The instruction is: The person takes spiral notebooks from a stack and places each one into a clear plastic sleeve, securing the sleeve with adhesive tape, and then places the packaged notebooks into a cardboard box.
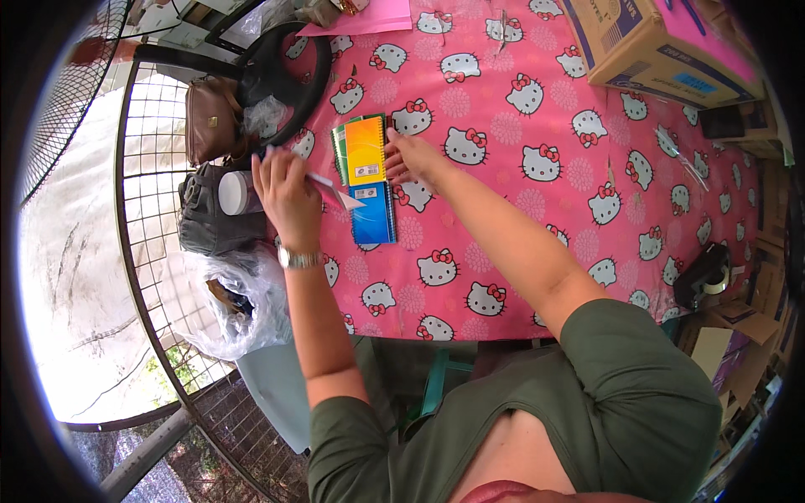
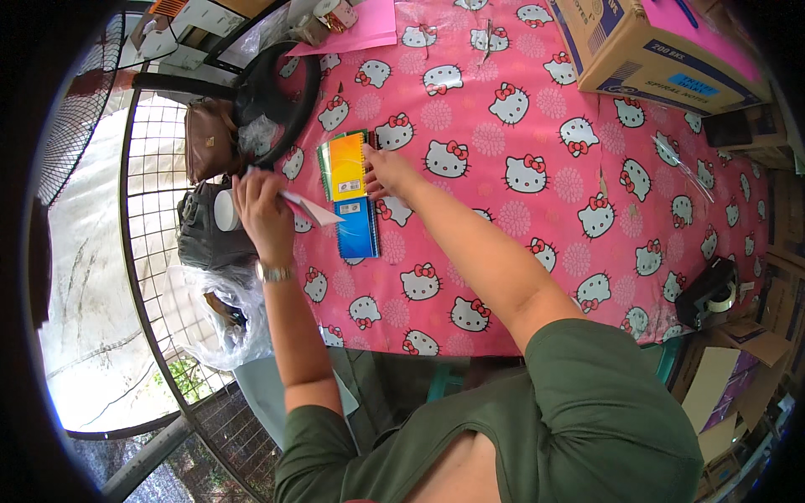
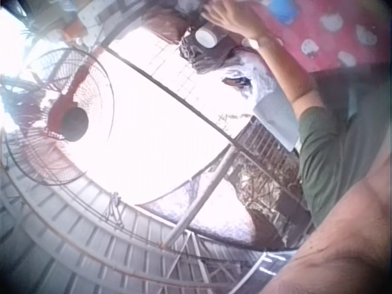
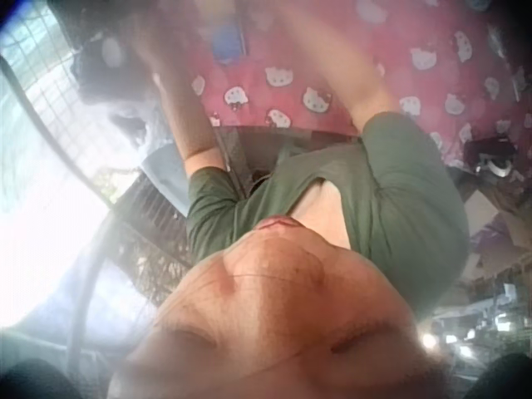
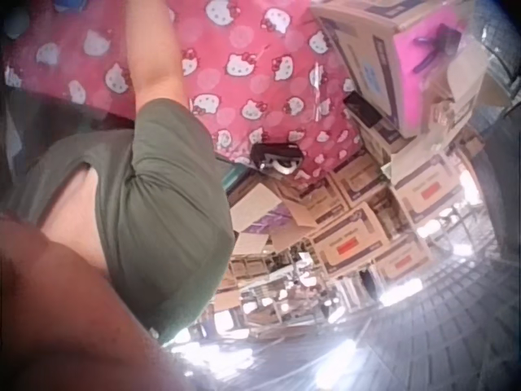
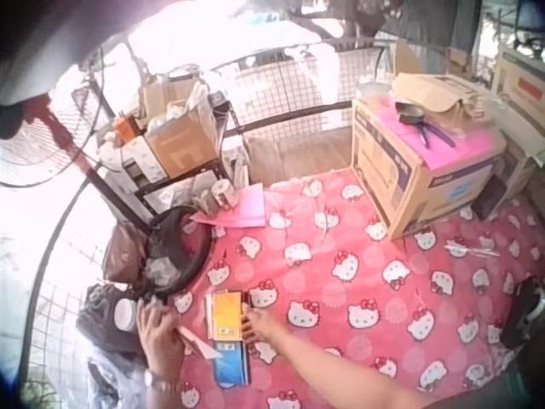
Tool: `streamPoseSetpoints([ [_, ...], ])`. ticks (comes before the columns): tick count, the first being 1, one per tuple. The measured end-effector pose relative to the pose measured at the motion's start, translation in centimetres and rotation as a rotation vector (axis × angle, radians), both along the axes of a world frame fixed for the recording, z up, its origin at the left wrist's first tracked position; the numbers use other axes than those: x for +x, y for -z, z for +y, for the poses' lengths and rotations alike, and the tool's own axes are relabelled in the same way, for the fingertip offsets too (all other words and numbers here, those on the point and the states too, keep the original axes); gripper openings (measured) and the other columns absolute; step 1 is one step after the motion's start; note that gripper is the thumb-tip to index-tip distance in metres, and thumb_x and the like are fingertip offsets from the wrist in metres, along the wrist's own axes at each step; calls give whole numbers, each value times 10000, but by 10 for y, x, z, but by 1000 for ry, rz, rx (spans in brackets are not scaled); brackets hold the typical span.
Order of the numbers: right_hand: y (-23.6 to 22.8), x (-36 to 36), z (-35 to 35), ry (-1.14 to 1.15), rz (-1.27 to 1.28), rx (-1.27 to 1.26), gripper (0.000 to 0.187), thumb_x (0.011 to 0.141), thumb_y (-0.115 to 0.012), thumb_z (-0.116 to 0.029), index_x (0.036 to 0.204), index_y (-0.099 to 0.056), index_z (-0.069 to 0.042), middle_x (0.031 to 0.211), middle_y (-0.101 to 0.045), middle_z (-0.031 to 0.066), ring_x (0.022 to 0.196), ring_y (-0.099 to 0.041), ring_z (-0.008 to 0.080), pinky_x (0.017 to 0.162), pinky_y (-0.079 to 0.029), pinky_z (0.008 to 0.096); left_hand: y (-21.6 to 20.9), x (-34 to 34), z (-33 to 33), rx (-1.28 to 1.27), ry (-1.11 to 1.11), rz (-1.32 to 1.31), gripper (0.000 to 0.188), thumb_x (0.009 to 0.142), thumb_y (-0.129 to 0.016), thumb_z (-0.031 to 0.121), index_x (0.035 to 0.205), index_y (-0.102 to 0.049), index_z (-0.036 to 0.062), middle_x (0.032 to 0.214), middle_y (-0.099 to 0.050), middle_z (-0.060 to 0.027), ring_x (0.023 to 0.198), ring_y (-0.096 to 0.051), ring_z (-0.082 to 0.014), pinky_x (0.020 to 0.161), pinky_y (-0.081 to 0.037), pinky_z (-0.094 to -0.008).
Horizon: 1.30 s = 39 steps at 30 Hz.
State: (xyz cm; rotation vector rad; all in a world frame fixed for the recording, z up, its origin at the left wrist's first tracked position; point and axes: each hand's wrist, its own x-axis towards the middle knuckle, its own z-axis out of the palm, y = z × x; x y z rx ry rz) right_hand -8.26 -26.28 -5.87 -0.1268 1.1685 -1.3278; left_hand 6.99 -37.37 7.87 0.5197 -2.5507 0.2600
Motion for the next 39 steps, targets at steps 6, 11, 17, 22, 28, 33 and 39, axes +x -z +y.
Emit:
streamPoseSetpoints([
  [6, -45, -2, -17, 69, -325, -201, 883, 780, -424, -797, 1284, -399, -72, 1052, -534, 170, 953, -525, 289, 825, -464, 441, 2, -40, -19, 137, 369, 413, 113, 702, -603, -33, 771, -570, 51, 1091, -581, -132, 1122, -559, -330, 1026, -386, -509],
  [11, -5, 6, -20, 528, -30, -173, 448, 916, -510, -456, 1068, -500, -35, 971, -553, 105, 917, -535, 261, 754, -441, 408, 58, -43, -46, 307, 397, 229, 159, 811, -566, -41, 948, -599, 32, 1306, -472, -131, 1205, -495, -295, 989, -421, -392],
  [17, 21, 149, 19, -21, 1154, 574, 576, 750, -730, -320, 1186, -456, -63, 1230, -437, 152, 1169, -406, 330, 924, -332, 495, 139, -38, -54, 36, 334, -411, 594, 790, -597, 33, 1349, -446, 166, 1441, -340, -225, 1273, -421, -354, 1028, -400, -422],
  [22, 27, 157, 5, -58, 1165, 394, 574, 712, -701, -122, 1206, -412, -67, 1172, -491, 152, 1130, -450, 331, 947, -326, 485, 187, -14, -82, 712, -395, 168, 526, 834, -613, 77, 1323, -440, -17, 1302, -504, -165, 1133, -532, -305, 946, -445, -390],
  [28, 10, 99, 32, -268, 645, -268, 532, 691, -607, 10, 1181, -408, -49, 1041, -597, 174, 1011, -588, 352, 887, -442, 436, 171, -5, -90, 1742, -356, 61, 399, 916, -550, 132, 1292, -499, 10, 1075, -635, -51, 932, -601, -155, 824, -479, -295],
  [33, 15, 23, 7, 75, 784, -215, 721, 715, -689, -95, 1331, -322, -21, 1272, -460, 192, 1201, -460, 333, 996, -388, 410, 164, -8, -88, 2023, -284, 218, 366, 926, -559, 270, 1230, -551, 66, 1074, -632, -66, 898, -591, -158, 776, -479, -295],
  [39, 11, 18, -23, -14, 766, 441, 905, 766, -653, -231, 1469, -122, -24, 1490, -143, 234, 1363, -193, 413, 1110, -219, 506, 162, -40, -40, 1934, -289, 98, 335, 914, -571, 220, 1193, -516, 44, 1039, -626, -82, 894, -597, -187, 768, -491, -337],
])
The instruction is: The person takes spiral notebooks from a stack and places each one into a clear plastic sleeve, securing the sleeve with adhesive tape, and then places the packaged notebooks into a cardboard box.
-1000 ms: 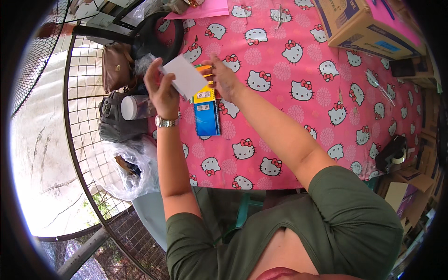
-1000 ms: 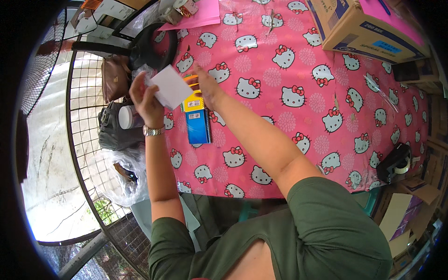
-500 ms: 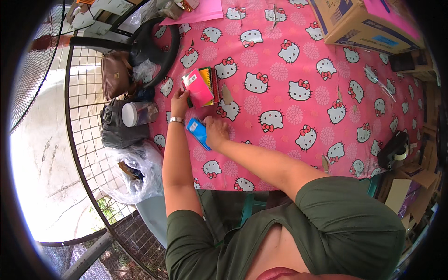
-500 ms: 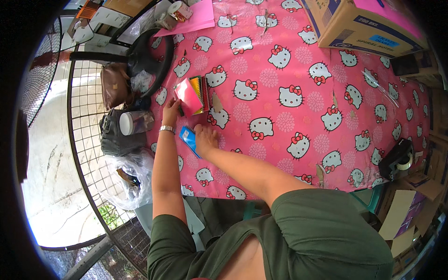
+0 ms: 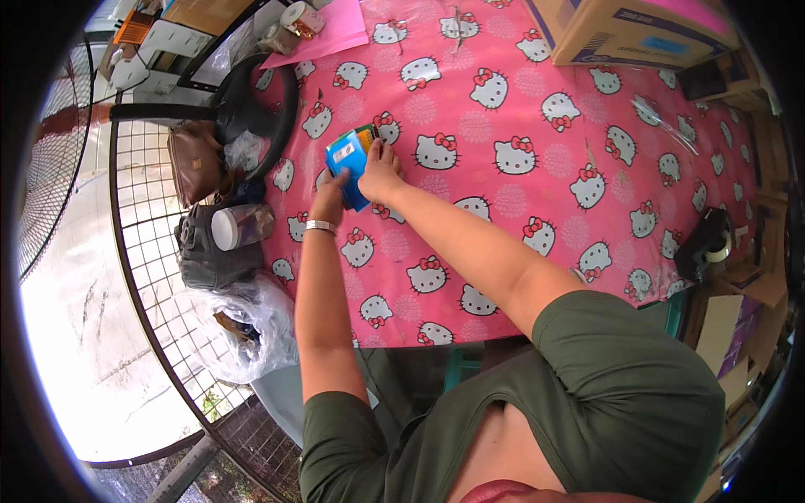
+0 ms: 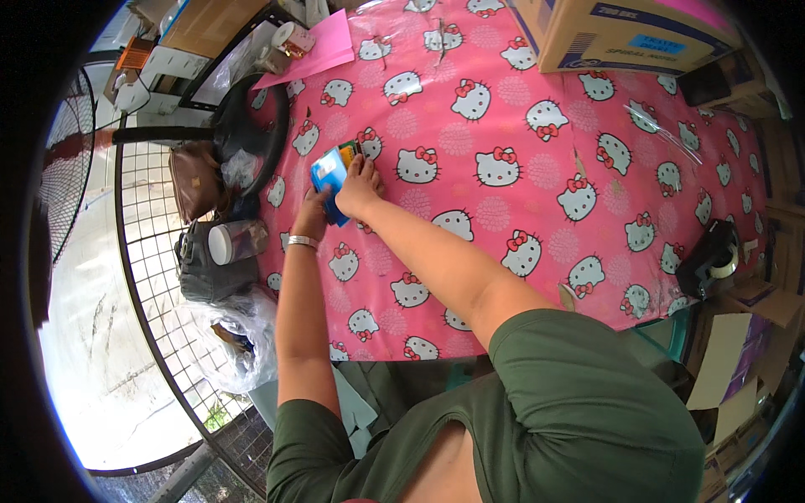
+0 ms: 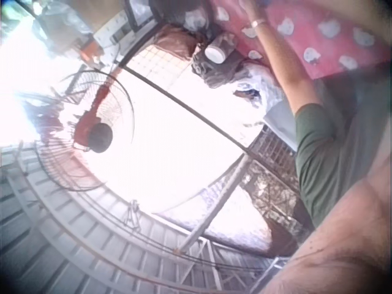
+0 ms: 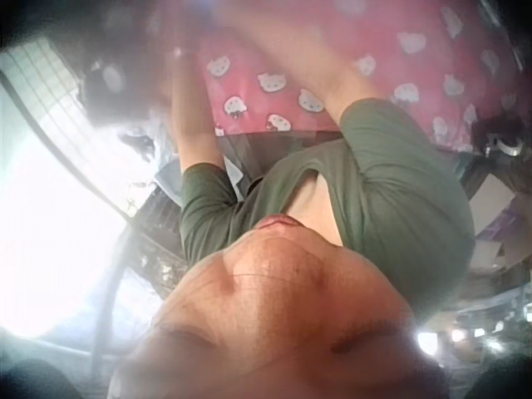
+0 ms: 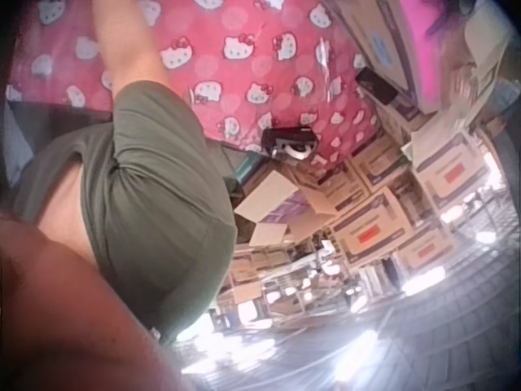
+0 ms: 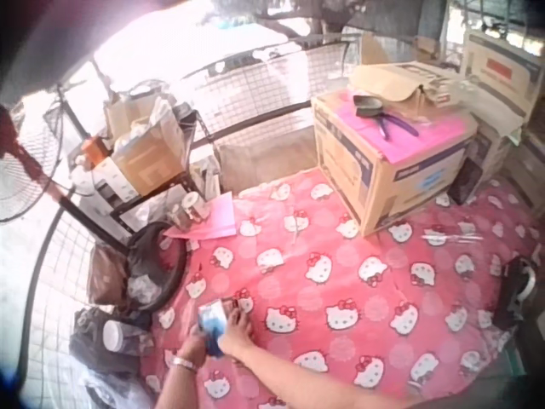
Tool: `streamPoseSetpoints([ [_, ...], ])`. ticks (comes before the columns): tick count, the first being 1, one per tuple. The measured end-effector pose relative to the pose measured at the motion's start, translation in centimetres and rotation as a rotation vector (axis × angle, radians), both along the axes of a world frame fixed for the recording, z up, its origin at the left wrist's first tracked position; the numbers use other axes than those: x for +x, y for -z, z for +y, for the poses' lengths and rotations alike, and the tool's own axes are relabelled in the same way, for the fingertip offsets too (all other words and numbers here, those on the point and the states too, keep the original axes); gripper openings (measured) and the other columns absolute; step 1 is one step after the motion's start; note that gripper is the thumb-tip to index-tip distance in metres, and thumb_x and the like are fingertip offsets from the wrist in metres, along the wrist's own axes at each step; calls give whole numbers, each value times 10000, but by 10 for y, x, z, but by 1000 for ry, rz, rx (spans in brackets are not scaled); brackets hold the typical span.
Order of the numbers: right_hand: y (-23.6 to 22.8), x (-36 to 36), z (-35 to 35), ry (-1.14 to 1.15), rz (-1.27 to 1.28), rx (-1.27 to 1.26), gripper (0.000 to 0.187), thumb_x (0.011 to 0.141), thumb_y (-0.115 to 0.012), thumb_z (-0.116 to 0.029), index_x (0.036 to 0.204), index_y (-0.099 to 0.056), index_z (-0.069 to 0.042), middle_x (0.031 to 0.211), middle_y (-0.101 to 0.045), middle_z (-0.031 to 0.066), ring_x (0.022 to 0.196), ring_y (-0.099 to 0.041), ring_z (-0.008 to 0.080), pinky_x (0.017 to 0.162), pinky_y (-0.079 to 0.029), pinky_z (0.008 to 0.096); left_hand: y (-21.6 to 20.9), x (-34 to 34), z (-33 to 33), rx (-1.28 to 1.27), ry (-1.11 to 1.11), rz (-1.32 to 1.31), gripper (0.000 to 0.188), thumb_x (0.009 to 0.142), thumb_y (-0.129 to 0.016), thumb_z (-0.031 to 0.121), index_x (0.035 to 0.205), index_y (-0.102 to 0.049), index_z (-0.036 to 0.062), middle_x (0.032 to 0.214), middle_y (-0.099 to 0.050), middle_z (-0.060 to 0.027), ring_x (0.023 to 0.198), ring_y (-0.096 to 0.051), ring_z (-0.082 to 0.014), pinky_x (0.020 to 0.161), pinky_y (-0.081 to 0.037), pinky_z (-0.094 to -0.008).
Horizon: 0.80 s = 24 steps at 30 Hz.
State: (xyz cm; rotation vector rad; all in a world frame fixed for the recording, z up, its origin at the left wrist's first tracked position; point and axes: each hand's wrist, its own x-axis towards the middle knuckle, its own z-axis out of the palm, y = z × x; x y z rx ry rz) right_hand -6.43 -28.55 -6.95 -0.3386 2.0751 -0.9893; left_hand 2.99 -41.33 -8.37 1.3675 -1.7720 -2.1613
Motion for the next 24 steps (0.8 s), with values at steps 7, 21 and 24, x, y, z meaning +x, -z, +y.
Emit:
streamPoseSetpoints([
  [7, -23, -52, 154, 212, -769, -326, 886, 666, -737, -132, 1385, -246, 30, 1214, -504, 215, 1111, -521, 309, 974, -417, 401, -8, -10, 133, 556, -4, 153, 440, 843, -574, 76, 1260, -461, -3, 1157, -613, -118, 1018, -626, -258, 893, -511, -408],
  [21, 16, -69, 426, -48, 496, -622, 810, 604, -809, -100, 1257, -329, -81, 1157, -426, 131, 1101, -485, 297, 960, -411, 384, 3, -68, 366, -275, 665, 488, 819, 654, -719, -87, 1353, -331, 93, 1362, -415, -99, 1238, -436, -217, 1021, -398, -352],
  [24, 7, -63, 419, 31, 521, -731, 719, 601, -800, -112, 1160, -348, -84, 1095, -429, 143, 1062, -488, 323, 926, -432, 401, 12, -64, 369, -273, 615, 509, 829, 645, -738, -51, 1359, -341, 84, 1338, -426, -95, 1219, -445, -216, 1032, -382, -352],
])
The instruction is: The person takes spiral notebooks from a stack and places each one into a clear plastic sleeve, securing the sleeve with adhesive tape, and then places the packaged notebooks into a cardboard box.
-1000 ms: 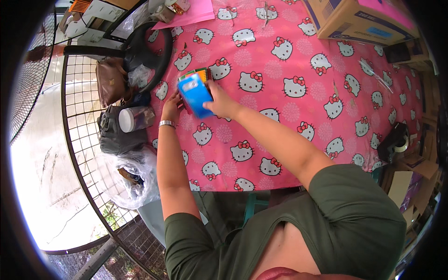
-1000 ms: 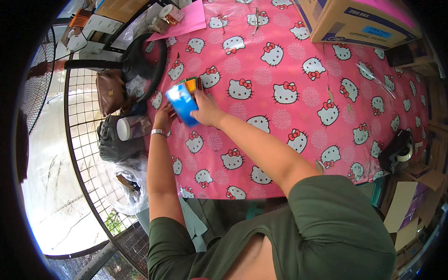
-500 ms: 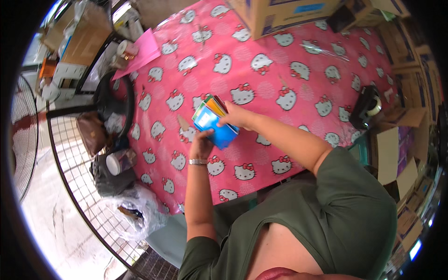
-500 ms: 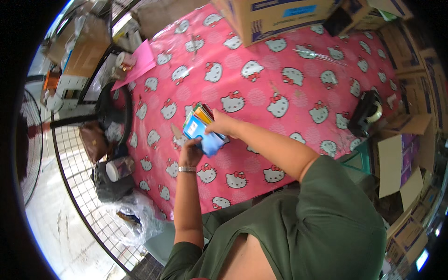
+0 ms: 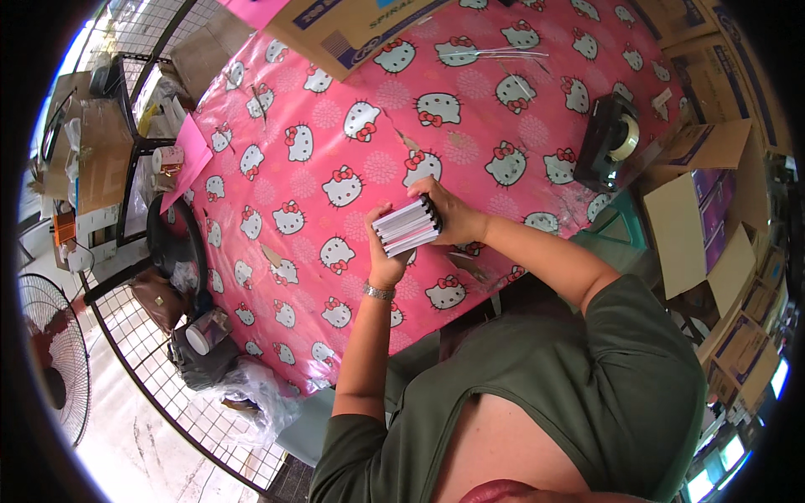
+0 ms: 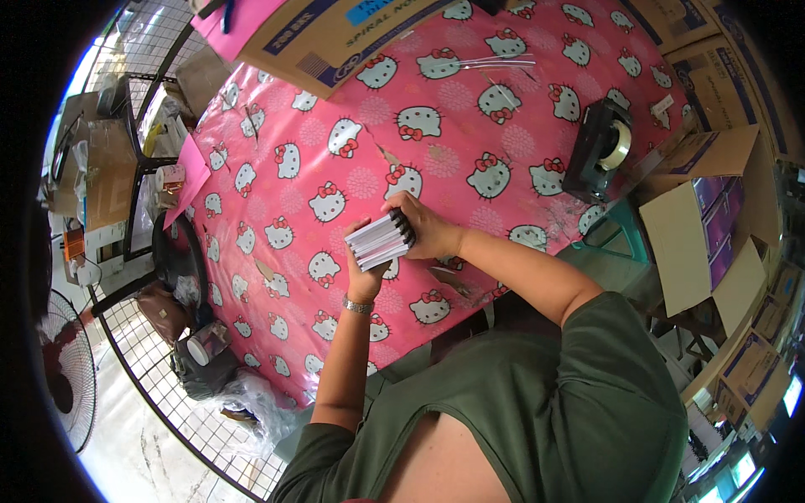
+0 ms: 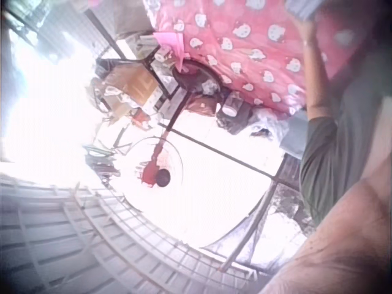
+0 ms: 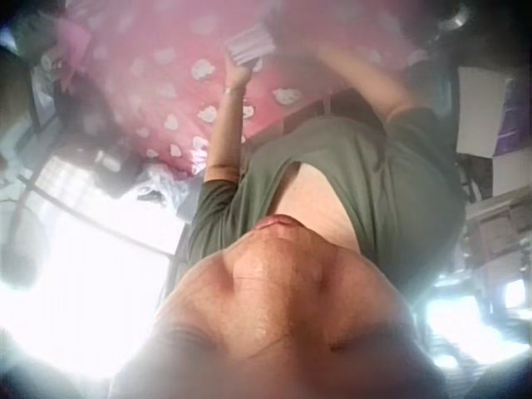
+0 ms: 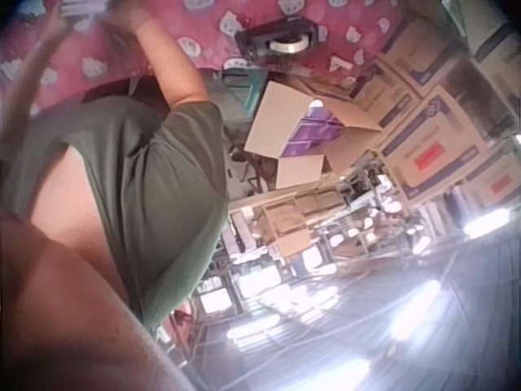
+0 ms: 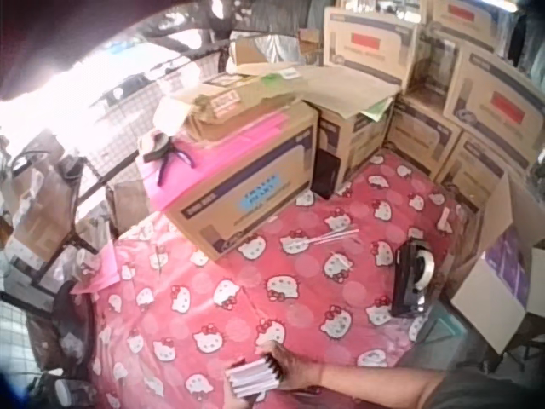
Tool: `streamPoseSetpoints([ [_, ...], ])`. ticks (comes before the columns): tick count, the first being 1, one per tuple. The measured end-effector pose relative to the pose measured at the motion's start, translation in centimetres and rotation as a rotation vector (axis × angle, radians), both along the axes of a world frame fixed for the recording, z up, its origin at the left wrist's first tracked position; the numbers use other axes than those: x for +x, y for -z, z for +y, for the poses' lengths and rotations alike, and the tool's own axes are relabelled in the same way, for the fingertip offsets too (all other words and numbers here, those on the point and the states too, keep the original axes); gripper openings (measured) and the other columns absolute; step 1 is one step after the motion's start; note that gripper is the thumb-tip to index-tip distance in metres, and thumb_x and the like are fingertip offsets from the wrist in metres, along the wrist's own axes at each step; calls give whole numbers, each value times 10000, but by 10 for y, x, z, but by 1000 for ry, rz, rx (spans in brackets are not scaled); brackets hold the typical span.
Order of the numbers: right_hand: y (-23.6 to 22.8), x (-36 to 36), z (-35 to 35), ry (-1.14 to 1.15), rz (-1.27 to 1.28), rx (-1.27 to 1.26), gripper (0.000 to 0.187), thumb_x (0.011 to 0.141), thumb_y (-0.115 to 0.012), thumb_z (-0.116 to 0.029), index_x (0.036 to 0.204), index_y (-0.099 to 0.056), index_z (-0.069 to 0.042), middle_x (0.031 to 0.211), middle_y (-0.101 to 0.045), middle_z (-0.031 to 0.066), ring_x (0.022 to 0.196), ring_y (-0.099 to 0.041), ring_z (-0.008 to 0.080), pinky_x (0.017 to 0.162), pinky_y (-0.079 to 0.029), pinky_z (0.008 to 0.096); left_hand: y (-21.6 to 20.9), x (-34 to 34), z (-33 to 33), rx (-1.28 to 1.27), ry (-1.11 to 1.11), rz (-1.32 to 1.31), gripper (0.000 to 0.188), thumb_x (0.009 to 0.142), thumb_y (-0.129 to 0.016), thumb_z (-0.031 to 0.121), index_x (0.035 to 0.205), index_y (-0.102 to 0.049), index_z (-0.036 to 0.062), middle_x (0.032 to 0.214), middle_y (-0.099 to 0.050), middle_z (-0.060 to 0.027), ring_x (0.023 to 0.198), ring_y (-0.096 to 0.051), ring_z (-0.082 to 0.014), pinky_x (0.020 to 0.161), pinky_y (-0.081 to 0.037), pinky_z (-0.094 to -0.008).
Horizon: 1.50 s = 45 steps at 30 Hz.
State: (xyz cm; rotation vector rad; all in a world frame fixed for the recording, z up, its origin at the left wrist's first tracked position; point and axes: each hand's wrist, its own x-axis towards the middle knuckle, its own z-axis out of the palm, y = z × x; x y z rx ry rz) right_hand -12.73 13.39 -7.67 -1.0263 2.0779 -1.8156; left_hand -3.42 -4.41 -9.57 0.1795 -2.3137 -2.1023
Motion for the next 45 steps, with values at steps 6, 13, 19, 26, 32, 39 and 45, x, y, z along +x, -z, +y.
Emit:
streamPoseSetpoints([
  [6, 36, -6, 6, 26, 53, -18, 657, 623, -803, -167, 1090, -348, -82, 1042, -434, 137, 1019, -492, 325, 909, -435, 407, 0, -15, 18, -152, -12, -16, 699, 683, -749, 13, 1282, -394, 60, 1245, -480, -81, 1146, -486, -196, 1000, -407, -333],
  [13, -71, -14, 32, -79, 344, 301, 1047, 659, -757, -449, 1422, -185, -17, 1351, -385, 201, 1322, -319, 365, 1134, -218, 441, 16, -6, 11, -137, -27, -115, 717, 676, -766, 44, 1288, -394, 35, 1262, -486, -120, 1172, -474, -228, 1018, -377, -354],
  [19, -72, 10, -4, 40, 662, 833, 750, 829, -555, -503, 1324, -392, 37, 1271, -467, 188, 1231, -411, 336, 1085, -274, 442, -11, -24, 13, -418, 82, -105, 740, 712, -763, 95, 1337, -372, 28, 1289, -490, -122, 1209, -458, -248, 1051, -346, -368],
  [26, -63, -8, 73, 338, 243, 483, 610, 732, -718, -473, 1072, -503, -14, 986, -558, 156, 1008, -520, 317, 906, -407, 415, -70, -90, 22, -498, 585, -200, 912, 602, -833, 183, 1375, -359, 85, 1397, -388, -171, 1339, -326, -310, 1117, -270, -429],
  [32, -75, 5, 225, 661, -288, 550, 660, 803, -675, -481, 1116, -494, 71, 986, -585, 239, 933, -572, 389, 829, -447, 459, -24, -209, 151, -764, 546, 299, 651, 704, -710, 144, 1308, -467, 112, 1405, -385, -155, 1317, -332, -345, 1109, -266, -455],
  [39, -109, 67, 287, 774, -552, 555, 651, 850, -613, -536, 1111, -511, 51, 1001, -605, 206, 926, -602, 275, 830, -463, 375, 4, -131, 152, -1067, 498, 309, 194, 757, -548, 42, 944, -597, 57, 1109, -548, -139, 1011, -528, -325, 865, -430, -441],
  [45, -90, 68, 263, 780, -902, 132, 617, 858, -593, -565, 1084, -542, 7, 913, -583, 81, 819, -536, 148, 785, -440, 308, -26, 6, 137, -922, 632, 123, 288, 804, -511, 109, 1077, -530, 19, 1221, -548, -157, 1184, -481, -329, 1001, -363, -436],
])
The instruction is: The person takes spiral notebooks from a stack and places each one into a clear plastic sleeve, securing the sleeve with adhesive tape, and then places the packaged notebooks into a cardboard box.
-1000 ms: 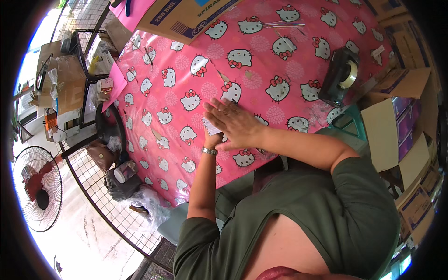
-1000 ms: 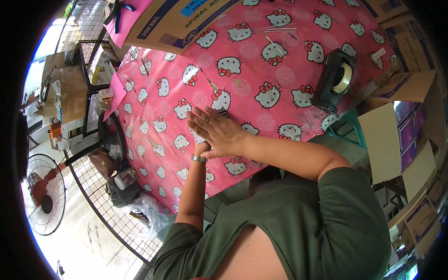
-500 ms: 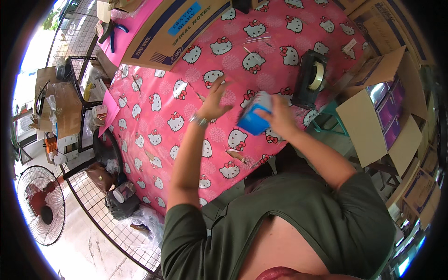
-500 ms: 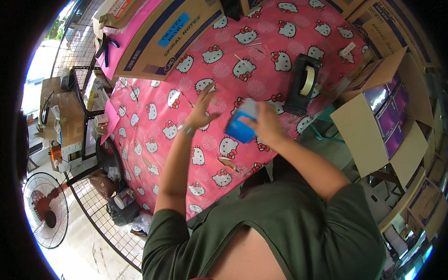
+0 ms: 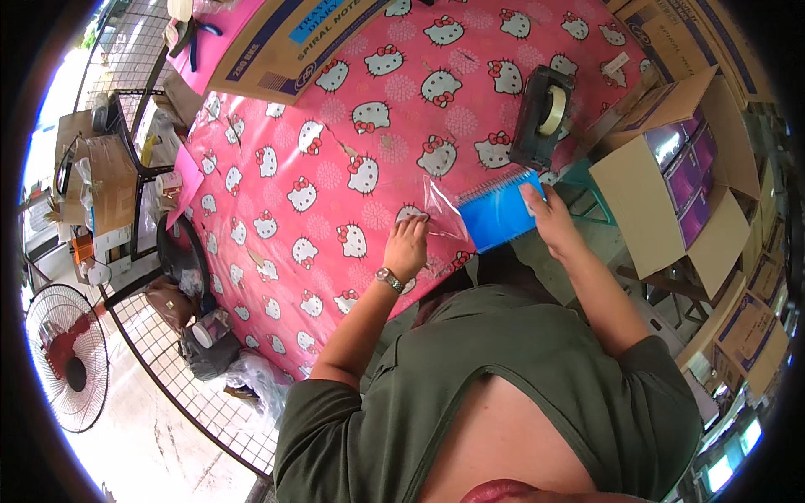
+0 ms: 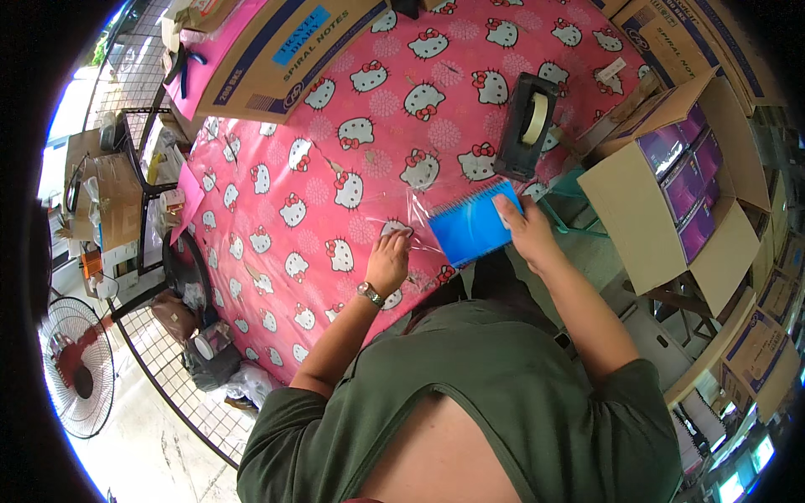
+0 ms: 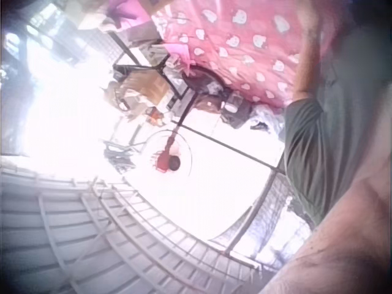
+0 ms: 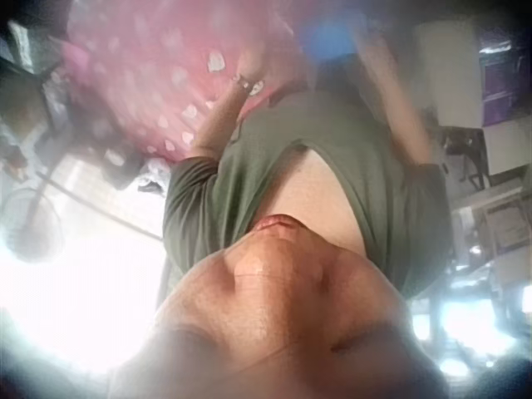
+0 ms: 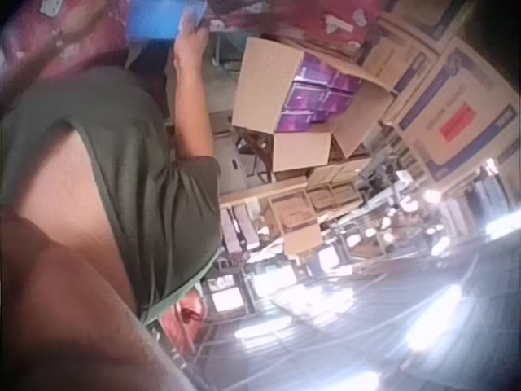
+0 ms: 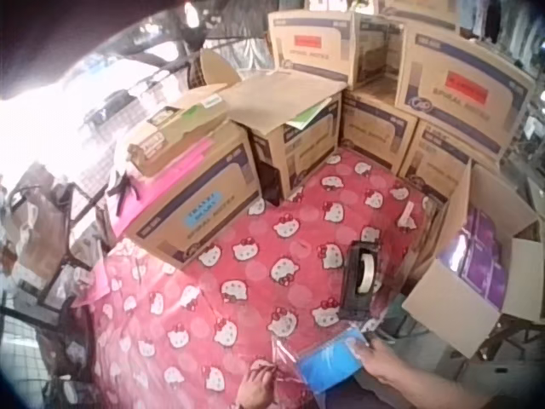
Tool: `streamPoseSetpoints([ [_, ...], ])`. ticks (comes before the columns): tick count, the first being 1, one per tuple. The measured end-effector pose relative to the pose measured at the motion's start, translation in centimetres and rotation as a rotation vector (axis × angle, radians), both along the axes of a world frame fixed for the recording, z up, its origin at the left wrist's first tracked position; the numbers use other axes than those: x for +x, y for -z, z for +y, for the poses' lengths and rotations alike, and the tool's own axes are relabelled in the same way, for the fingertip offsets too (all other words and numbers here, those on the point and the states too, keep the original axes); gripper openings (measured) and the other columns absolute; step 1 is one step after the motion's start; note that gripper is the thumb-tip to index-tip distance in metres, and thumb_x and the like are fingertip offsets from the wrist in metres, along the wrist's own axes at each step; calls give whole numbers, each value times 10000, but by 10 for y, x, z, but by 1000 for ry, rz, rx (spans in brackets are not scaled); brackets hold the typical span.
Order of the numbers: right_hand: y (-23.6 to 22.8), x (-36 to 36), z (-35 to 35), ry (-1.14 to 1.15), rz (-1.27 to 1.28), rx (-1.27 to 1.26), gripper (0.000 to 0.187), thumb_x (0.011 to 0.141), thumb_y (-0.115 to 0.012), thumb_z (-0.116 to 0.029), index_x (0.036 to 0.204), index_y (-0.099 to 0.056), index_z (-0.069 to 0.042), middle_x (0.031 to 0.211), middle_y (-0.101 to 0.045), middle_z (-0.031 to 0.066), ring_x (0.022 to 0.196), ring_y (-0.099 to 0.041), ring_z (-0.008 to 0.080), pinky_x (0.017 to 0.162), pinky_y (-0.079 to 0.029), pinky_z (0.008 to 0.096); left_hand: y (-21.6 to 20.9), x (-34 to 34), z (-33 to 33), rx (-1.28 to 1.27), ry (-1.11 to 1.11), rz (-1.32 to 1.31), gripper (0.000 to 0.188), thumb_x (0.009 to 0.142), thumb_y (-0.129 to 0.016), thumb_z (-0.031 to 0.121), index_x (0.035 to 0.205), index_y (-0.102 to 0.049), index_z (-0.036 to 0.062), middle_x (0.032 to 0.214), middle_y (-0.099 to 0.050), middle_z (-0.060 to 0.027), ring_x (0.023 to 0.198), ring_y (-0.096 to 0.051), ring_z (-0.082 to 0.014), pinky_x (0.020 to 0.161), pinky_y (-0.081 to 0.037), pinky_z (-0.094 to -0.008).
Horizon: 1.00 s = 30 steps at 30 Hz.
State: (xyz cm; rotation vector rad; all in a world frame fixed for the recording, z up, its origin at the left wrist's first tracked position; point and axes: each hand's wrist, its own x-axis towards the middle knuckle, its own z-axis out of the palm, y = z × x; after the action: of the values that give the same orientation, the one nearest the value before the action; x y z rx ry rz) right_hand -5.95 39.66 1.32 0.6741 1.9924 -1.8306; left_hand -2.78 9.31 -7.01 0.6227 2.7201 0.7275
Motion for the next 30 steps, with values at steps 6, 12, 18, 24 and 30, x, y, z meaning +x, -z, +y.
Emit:
streamPoseSetpoints([
  [6, 57, -23, -73, -76, -141, -134, 575, 848, -565, -615, 899, -592, -43, 841, -564, 32, 780, -502, 131, 745, -407, 300, -9, 41, 19, -178, -23, 66, 276, 810, -521, 131, 1066, -527, 28, 1211, -554, -158, 1204, -475, -316, 1002, -353, -458],
  [12, 106, -30, -111, -55, -151, 183, 703, 808, -574, -663, 860, -607, 37, 798, -615, 121, 754, -590, 202, 685, -462, 369, 3, 69, 19, -231, 49, 67, 256, 854, -542, 213, 1062, -531, 65, 1345, -473, -170, 1240, -446, -320, 972, -376, -449],
  [18, 115, -31, -118, -9, -156, 179, 774, 779, -578, -695, 890, -601, 71, 816, -623, 170, 714, -604, 248, 639, -474, 384, 16, 79, 9, -162, 77, 136, 267, 866, -557, 278, 1051, -561, 85, 1373, -460, -132, 1261, -425, -301, 966, -372, -453],
  [24, 114, -39, -121, -9, -181, 140, 827, 760, -576, -715, 965, -604, 86, 905, -627, 190, 759, -607, 265, 655, -485, 399, 15, 72, 6, -143, 72, 94, 260, 857, -582, 303, 992, -587, 81, 1359, -483, -99, 1236, -449, -286, 918, -385, -448],
  [30, 65, -46, -123, 13, -294, -11, 780, 768, -596, -657, 1158, -596, 18, 1194, -573, 234, 1119, -543, 307, 894, -413, 509, 19, 70, 5, -134, 57, 136, 268, 823, -613, 264, 1003, -582, 68, 1312, -519, -91, 1187, -490, -276, 897, -402, -451],
])
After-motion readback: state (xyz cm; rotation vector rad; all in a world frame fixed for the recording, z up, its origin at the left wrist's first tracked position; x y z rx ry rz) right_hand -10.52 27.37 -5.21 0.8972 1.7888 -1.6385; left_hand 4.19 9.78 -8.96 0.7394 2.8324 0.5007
